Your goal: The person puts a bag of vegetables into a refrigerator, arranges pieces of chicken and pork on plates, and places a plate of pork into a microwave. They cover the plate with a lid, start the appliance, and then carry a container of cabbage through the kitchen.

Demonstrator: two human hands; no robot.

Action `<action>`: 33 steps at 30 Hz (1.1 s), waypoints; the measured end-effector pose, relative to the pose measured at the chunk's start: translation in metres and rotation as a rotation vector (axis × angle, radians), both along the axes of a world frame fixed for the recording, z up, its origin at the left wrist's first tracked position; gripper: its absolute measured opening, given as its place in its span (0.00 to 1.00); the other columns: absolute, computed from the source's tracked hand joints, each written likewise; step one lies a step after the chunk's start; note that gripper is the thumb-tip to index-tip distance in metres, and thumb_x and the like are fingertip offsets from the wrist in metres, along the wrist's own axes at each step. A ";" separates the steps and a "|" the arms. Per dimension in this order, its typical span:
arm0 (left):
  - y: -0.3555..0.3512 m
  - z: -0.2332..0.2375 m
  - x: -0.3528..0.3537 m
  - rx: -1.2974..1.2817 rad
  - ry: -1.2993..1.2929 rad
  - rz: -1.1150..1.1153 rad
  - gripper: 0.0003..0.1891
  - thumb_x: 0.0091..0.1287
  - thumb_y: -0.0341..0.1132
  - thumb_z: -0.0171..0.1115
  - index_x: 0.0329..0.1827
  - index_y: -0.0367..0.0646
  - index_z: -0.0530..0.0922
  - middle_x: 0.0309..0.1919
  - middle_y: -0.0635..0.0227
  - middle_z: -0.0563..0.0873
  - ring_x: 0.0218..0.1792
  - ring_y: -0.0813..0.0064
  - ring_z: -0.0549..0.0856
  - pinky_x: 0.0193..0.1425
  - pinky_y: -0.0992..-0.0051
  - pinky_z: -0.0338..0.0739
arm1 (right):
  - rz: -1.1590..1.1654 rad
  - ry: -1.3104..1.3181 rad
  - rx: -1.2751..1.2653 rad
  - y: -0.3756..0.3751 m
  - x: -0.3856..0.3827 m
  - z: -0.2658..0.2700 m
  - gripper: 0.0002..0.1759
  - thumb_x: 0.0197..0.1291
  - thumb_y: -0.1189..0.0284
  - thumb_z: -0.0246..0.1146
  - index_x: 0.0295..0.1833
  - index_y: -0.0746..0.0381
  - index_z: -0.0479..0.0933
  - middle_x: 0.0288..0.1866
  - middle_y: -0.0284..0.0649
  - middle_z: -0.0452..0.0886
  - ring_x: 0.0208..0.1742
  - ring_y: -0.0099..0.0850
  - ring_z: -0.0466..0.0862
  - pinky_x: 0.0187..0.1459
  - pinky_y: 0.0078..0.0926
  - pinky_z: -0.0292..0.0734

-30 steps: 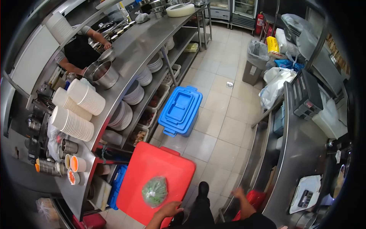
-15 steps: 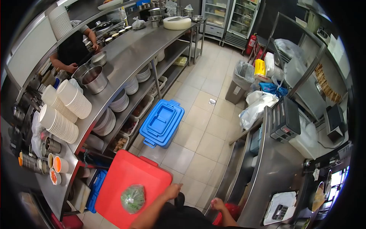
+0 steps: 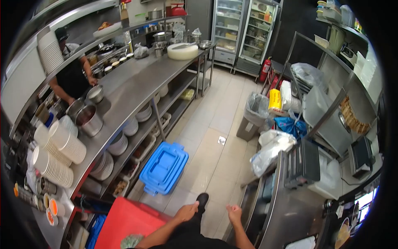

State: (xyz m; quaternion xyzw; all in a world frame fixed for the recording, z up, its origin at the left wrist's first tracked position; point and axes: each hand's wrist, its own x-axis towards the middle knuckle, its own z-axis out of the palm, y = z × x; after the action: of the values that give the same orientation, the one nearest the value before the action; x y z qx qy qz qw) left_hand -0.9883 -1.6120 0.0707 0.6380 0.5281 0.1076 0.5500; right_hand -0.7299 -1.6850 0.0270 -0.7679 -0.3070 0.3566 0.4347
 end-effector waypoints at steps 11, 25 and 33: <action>0.286 0.003 0.103 0.045 0.224 -0.354 0.25 0.64 0.41 0.47 0.60 0.32 0.69 0.46 0.39 0.80 0.51 0.45 0.79 0.57 0.57 0.72 | 0.329 -0.069 -0.007 0.275 0.080 0.030 0.13 0.44 0.75 0.63 0.15 0.61 0.66 0.12 0.31 0.64 0.18 0.20 0.63 0.19 0.27 0.60; 0.639 -0.033 0.225 0.150 0.302 -0.331 0.35 0.66 0.45 0.55 0.70 0.31 0.56 0.49 0.38 0.79 0.52 0.46 0.79 0.57 0.60 0.73 | 0.601 0.135 0.203 0.753 0.230 0.142 0.15 0.67 0.66 0.55 0.36 0.67 0.79 0.20 0.34 0.78 0.17 0.18 0.73 0.19 0.18 0.68; 0.876 0.047 0.350 0.337 -0.125 -0.068 0.23 0.72 0.36 0.42 0.68 0.36 0.63 0.55 0.43 0.76 0.57 0.49 0.75 0.65 0.65 0.66 | 1.061 0.093 0.393 0.978 0.312 0.186 0.26 0.70 0.51 0.49 0.37 0.64 0.79 0.16 0.28 0.67 0.20 0.18 0.66 0.24 0.20 0.64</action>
State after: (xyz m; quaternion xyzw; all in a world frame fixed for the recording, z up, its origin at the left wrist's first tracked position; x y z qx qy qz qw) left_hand -0.6378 -0.7358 0.1174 0.7305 0.4458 0.2153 0.4704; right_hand -0.4175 -0.7065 0.2125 -0.3967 -0.6920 0.4957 0.3436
